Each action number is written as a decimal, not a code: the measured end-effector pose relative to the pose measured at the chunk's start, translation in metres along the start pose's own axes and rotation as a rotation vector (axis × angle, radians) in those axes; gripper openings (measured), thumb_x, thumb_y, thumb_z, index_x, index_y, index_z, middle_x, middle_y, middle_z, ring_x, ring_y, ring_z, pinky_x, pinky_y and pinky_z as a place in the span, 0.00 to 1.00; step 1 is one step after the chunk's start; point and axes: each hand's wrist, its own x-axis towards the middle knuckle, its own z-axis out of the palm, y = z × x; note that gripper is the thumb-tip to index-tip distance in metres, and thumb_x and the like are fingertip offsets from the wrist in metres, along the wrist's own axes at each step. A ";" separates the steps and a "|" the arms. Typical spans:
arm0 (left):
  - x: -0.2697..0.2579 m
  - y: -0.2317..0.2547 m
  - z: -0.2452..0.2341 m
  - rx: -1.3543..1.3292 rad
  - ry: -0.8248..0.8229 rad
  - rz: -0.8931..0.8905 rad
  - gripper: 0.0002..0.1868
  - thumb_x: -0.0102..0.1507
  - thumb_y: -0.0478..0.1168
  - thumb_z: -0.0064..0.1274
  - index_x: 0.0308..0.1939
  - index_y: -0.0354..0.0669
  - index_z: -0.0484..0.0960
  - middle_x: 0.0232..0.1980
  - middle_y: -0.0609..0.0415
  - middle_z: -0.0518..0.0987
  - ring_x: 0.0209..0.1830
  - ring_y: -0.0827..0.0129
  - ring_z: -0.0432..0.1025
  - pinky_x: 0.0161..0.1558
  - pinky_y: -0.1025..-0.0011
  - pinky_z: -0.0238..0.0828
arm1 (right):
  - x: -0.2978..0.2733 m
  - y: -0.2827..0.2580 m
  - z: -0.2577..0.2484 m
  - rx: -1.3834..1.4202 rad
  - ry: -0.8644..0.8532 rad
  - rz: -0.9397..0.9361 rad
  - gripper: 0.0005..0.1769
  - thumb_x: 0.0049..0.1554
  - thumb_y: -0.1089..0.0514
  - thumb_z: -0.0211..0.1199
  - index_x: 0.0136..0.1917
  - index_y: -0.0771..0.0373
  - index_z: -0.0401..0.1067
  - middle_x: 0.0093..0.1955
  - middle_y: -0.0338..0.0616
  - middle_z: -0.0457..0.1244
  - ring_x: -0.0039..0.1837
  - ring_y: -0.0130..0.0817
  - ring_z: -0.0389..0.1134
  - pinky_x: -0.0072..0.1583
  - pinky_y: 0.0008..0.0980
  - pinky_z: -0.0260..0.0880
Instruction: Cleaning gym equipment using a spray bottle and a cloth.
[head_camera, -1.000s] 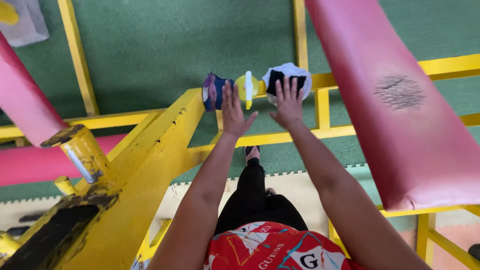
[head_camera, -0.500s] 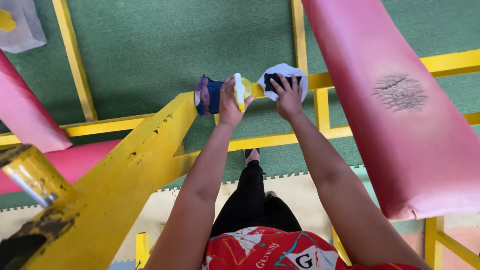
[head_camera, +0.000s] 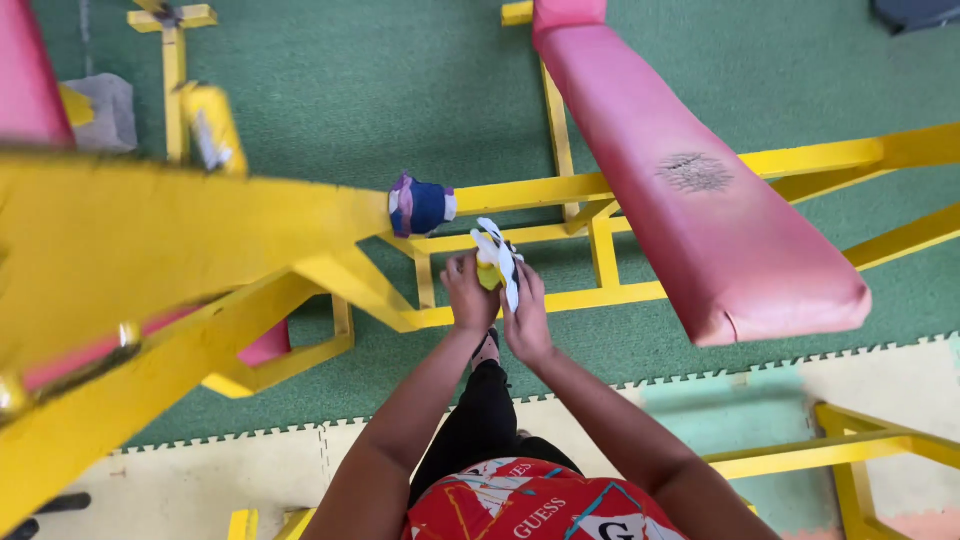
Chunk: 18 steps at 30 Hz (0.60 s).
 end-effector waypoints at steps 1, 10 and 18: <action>-0.015 0.006 -0.005 0.000 0.019 0.004 0.31 0.54 0.40 0.66 0.60 0.44 0.75 0.56 0.47 0.77 0.58 0.47 0.67 0.58 0.51 0.58 | -0.012 -0.005 -0.004 0.002 -0.002 -0.019 0.28 0.66 0.63 0.52 0.76 0.75 0.54 0.74 0.69 0.53 0.73 0.66 0.54 0.73 0.53 0.55; -0.170 0.091 -0.105 -0.048 0.139 -0.137 0.33 0.51 0.40 0.69 0.58 0.41 0.74 0.52 0.42 0.73 0.56 0.47 0.66 0.55 0.51 0.62 | -0.136 -0.072 -0.060 -0.178 -0.084 -0.028 0.22 0.57 0.66 0.57 0.65 0.71 0.65 0.59 0.63 0.62 0.61 0.64 0.63 0.64 0.52 0.65; -0.238 0.101 -0.240 -0.980 -0.354 0.042 0.41 0.58 0.37 0.69 0.71 0.38 0.64 0.67 0.47 0.71 0.68 0.61 0.69 0.68 0.63 0.70 | -0.182 -0.133 -0.099 0.470 -0.444 0.041 0.18 0.66 0.61 0.58 0.66 0.71 0.66 0.62 0.51 0.65 0.63 0.35 0.66 0.65 0.34 0.68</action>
